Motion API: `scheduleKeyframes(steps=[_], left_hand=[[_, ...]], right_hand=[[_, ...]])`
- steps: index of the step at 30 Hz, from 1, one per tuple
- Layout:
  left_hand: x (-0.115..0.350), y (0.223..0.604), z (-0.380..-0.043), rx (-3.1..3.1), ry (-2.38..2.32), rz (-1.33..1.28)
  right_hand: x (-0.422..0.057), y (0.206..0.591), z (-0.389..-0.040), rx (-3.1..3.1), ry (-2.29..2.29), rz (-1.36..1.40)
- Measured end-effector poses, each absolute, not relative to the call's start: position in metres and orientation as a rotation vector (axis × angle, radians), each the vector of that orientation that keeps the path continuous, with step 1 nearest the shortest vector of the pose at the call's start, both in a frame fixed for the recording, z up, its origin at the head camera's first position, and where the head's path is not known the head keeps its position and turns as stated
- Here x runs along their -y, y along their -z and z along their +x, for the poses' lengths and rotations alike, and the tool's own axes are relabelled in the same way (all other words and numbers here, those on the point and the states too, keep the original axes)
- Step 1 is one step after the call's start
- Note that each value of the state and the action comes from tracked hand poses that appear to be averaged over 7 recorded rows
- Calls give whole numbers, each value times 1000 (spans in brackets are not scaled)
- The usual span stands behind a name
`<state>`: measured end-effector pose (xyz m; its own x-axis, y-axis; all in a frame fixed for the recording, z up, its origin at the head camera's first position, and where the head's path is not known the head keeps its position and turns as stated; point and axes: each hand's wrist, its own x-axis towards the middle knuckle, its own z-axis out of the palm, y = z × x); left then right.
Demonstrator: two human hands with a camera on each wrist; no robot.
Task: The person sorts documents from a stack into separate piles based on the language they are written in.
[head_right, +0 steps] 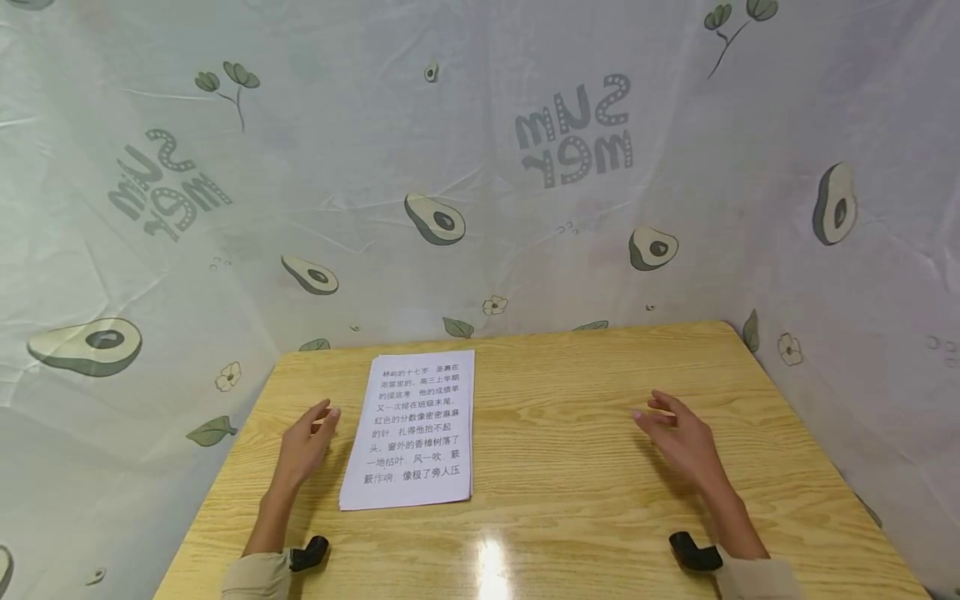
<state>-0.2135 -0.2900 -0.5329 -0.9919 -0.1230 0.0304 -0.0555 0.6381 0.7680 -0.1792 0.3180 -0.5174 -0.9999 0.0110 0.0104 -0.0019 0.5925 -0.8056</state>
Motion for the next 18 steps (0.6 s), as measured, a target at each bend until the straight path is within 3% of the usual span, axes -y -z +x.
scheduleKeyframes(steps=[18], left_hand=[[269,541,-226,2807,1326,225]], right_hand=[[-293,523,-191,2795,-1624,-60]])
